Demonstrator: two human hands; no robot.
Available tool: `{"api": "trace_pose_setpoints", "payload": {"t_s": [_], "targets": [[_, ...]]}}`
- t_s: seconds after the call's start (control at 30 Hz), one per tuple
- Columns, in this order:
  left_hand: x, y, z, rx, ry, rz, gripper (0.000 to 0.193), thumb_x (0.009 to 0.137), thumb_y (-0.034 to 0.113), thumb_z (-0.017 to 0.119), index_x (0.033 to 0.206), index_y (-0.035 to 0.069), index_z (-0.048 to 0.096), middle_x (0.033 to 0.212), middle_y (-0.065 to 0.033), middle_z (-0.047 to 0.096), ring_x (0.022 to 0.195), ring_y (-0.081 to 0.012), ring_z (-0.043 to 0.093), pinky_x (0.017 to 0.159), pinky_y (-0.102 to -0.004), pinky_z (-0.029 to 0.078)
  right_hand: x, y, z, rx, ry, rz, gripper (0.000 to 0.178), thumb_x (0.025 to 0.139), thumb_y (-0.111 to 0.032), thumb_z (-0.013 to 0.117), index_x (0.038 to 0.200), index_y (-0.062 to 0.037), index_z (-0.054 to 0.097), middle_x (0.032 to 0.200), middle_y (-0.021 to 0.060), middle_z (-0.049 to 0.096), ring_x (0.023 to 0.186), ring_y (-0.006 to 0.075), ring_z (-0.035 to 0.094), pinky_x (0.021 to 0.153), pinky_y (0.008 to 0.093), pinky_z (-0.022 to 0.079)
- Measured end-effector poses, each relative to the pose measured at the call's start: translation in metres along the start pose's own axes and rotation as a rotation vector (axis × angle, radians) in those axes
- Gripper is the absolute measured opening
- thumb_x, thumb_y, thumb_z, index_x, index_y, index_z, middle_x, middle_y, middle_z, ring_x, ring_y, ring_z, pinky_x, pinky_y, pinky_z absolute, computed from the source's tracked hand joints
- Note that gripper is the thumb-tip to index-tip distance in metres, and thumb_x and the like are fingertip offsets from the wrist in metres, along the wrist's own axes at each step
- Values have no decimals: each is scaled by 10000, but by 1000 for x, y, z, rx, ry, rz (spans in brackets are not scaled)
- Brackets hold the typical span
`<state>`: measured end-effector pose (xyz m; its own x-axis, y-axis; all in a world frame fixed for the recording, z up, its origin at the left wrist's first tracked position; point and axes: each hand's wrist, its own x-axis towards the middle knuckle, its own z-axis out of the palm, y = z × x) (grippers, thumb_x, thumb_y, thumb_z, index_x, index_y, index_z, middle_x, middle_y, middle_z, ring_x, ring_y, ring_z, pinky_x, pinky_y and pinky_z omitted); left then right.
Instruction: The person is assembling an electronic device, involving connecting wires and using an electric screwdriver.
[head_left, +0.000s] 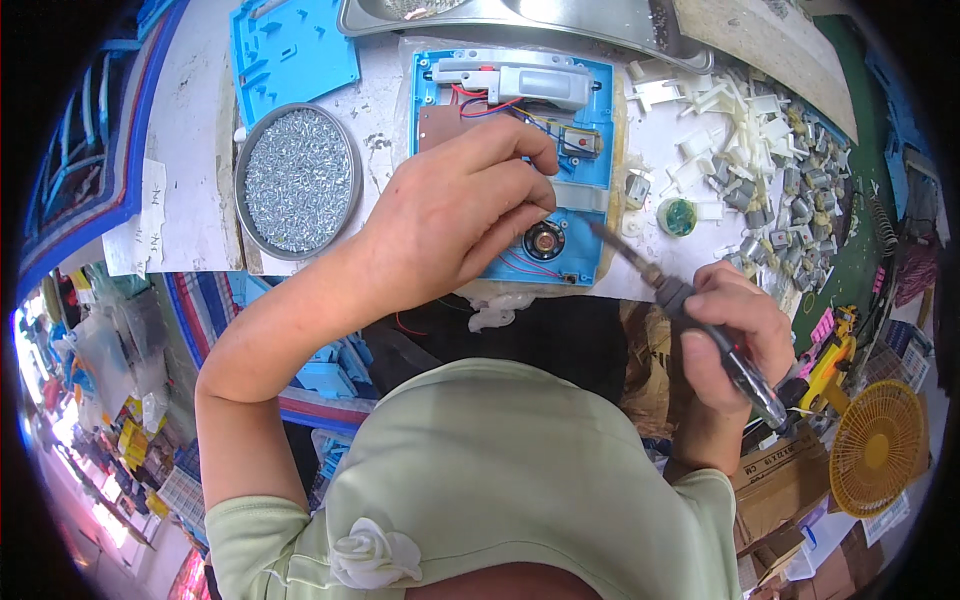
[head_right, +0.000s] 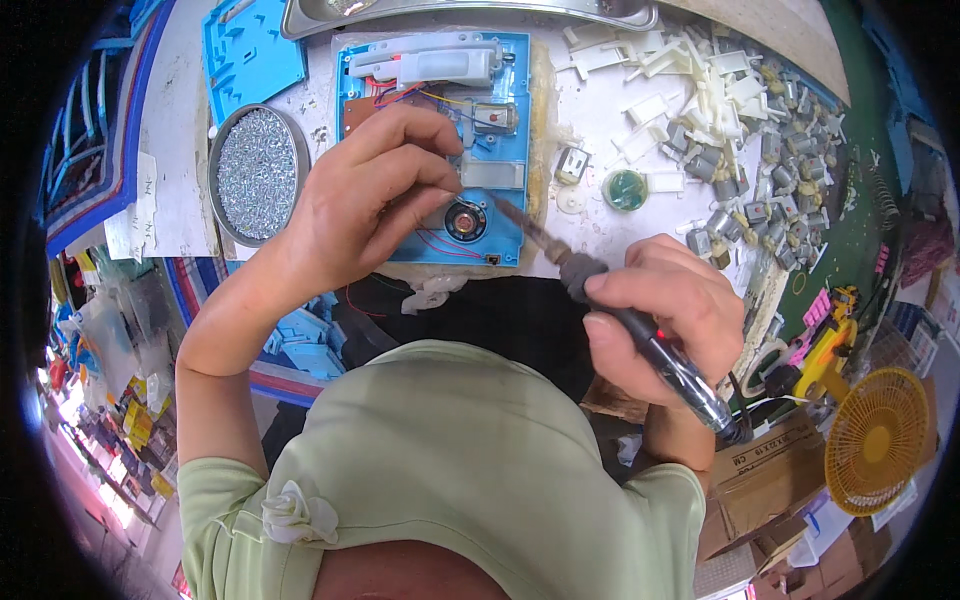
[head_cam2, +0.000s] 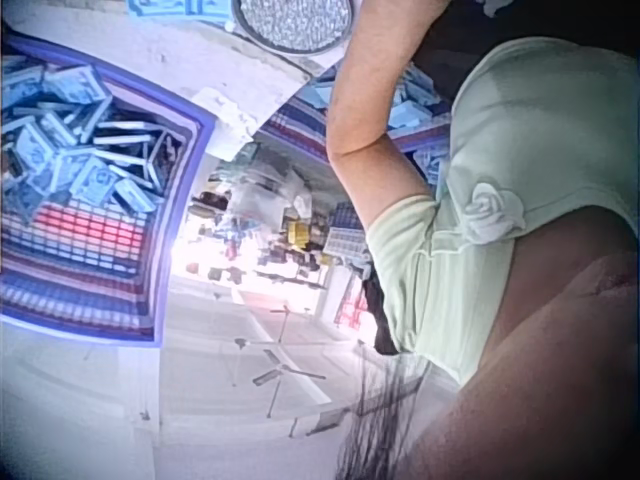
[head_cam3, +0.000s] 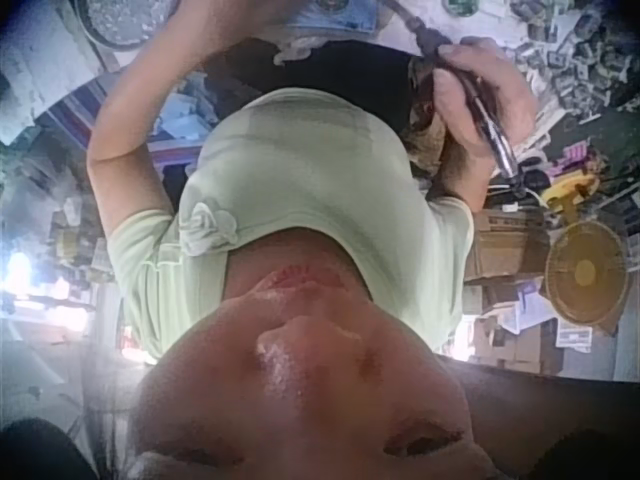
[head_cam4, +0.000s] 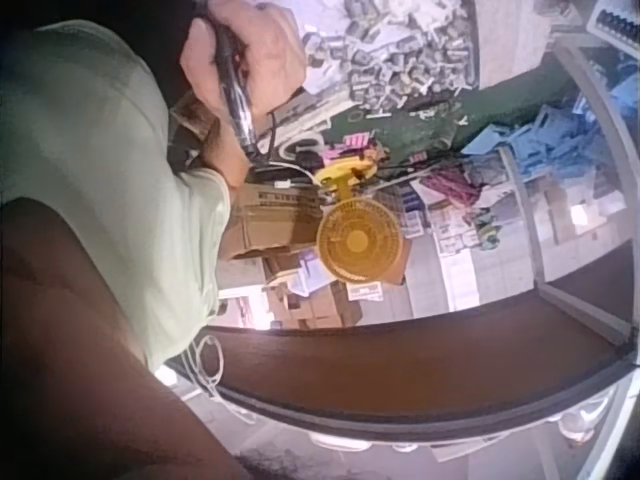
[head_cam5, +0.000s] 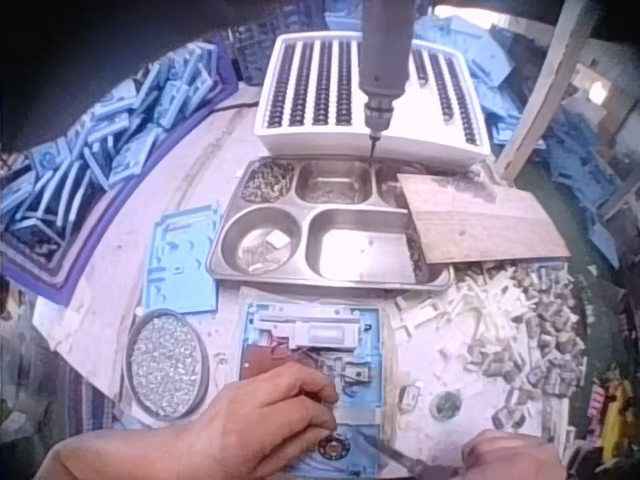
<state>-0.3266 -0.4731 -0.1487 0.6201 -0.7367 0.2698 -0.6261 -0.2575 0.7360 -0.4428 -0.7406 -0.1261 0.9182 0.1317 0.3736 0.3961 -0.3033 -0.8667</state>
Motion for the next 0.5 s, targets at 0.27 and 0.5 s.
{"api": "trace_pose_setpoints", "payload": {"t_s": [0.27, 0.5], "targets": [[-7, -1, 2, 49, 85, -17, 189, 795, -45, 758, 958, 10, 680, 1095, -141, 602, 978, -310, 638, 799, -364, 545, -8, 4, 83, -342, 169, 29, 619, 716, 3, 866, 1293, -75, 655, 1019, 138, 635, 796, 279, 625, 706, 353, 514], [-9, -4, 1, 84, 141, -17, 176, 804, -28, 759, 964, -8, 690, 1085, -133, 616, 972, -303, 648, 808, -362, 550, 8, 15, 108, -509, 184, -71, 660, 726, 41, 848, 1328, -69, 599, 1053, 147, 610, 838, 256, 637, 757, 344, 523]]}}
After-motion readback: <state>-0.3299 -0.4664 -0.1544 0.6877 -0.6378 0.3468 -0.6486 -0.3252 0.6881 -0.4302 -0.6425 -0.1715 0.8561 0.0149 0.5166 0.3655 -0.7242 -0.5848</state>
